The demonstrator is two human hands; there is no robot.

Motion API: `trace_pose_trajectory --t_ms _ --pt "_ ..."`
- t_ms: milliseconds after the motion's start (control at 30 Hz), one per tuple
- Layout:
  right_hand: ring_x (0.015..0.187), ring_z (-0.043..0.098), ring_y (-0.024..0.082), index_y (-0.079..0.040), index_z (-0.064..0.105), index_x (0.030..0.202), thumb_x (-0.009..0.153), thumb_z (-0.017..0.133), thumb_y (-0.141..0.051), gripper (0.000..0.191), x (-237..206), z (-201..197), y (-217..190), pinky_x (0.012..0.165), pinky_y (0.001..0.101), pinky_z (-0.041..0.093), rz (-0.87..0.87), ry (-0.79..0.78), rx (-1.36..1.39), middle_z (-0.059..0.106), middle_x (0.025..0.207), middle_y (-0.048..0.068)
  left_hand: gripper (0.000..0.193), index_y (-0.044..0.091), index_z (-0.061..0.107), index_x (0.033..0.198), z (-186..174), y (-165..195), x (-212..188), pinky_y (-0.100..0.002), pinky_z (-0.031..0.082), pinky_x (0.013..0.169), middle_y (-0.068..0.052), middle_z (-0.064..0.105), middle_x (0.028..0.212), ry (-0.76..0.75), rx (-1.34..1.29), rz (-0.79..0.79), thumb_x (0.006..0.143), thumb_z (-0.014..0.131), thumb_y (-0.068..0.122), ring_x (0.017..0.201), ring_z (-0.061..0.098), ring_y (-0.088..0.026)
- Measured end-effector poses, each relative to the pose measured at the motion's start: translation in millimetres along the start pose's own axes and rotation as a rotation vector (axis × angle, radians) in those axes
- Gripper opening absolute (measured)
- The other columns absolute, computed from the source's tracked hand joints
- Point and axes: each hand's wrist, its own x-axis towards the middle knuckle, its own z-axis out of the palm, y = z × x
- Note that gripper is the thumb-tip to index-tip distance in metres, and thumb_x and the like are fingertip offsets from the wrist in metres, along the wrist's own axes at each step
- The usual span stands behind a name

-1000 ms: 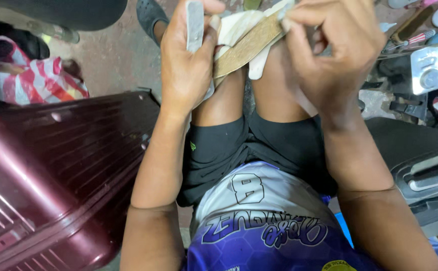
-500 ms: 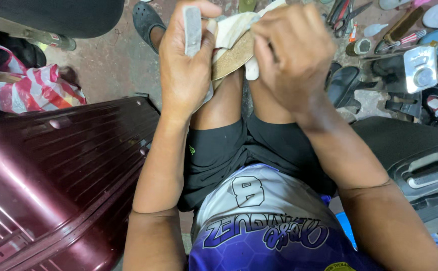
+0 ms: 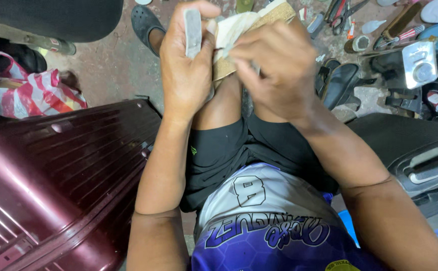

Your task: The person sits on the floor of a cluttered shoe repair workshop and repairs sandals. They apply glue from a green bottle onto the sole of a white sandal, press the parts together, then work glue along the sole and straps of a black sandal, pressing and smoothing the surfaces by hand.

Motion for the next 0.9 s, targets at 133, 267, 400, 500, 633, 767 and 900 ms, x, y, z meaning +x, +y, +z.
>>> trace_pose_trajectory --t_ms 133,267,400,500,633,767,900 --pt "0.097 0.064 0.028 -0.002 0.068 0.105 0.094 0.076 0.009 0.017 -1 -1 4 0.083 0.0373 0.052 0.029 0.064 -0.065 0.068 0.107 0.011 0.024 0.006 0.061 0.124 0 1 -4 -0.021 0.051 0.094 -0.001 0.065 0.105 0.015 0.157 0.138 0.108 0.058 -0.011 0.099 0.063 -0.007" --pt "0.095 0.064 0.029 -0.002 0.070 0.105 0.088 0.076 0.007 0.020 -2 -2 6 0.082 0.0393 0.052 -0.024 -0.011 0.007 0.068 0.103 0.011 0.026 0.006 0.061 0.125 1 7 -7 -0.022 0.050 0.090 -0.001 0.066 0.104 0.014 0.150 0.063 0.105 0.058 -0.011 0.097 0.061 -0.007" --pt "0.095 0.066 0.028 -0.003 0.071 0.104 0.089 0.080 0.002 0.018 8 -9 1 0.081 0.0381 0.053 -0.008 0.087 -0.079 0.069 0.107 0.011 0.024 0.004 0.062 0.121 7 17 -4 -0.023 0.049 0.093 0.000 0.064 0.107 0.024 0.174 0.066 0.102 0.057 -0.011 0.101 0.059 -0.007" --pt "0.093 0.068 0.029 -0.002 0.071 0.096 0.084 0.081 0.000 0.016 8 -19 -8 0.082 0.0387 0.054 -0.076 0.017 0.006 0.070 0.101 0.010 0.022 0.002 0.062 0.121 8 22 1 -0.024 0.050 0.091 -0.003 0.064 0.108 0.024 0.170 0.064 0.103 0.059 -0.010 0.100 0.059 -0.008" --pt "0.091 0.071 0.019 -0.001 0.072 0.097 0.091 0.076 0.007 0.011 -17 -37 6 0.075 0.0256 0.054 0.258 0.173 0.300 0.072 0.105 0.012 0.024 0.001 0.062 0.122 -12 21 11 -0.025 0.055 0.072 -0.005 0.058 0.097 0.119 -0.083 -0.207 0.102 0.051 -0.008 0.082 0.058 -0.009" --pt "0.090 0.064 0.009 0.003 0.066 0.106 0.105 0.074 0.009 0.009 -47 -38 35 0.081 0.0210 0.052 0.492 0.383 0.689 0.069 0.106 0.009 0.020 0.002 0.059 0.118 -39 17 18 -0.024 0.058 0.066 -0.011 0.068 0.100 0.185 -0.417 -0.272 0.103 0.047 -0.002 0.074 0.065 -0.012" --pt "0.094 0.065 0.008 0.003 0.067 0.105 0.099 0.071 0.007 0.008 -59 -36 31 0.084 0.0207 0.054 0.529 0.344 0.722 0.067 0.107 0.007 0.016 0.001 0.060 0.121 -35 16 8 -0.024 0.057 0.070 -0.010 0.066 0.100 0.234 -0.206 -0.141 0.107 0.053 -0.001 0.080 0.063 -0.010"
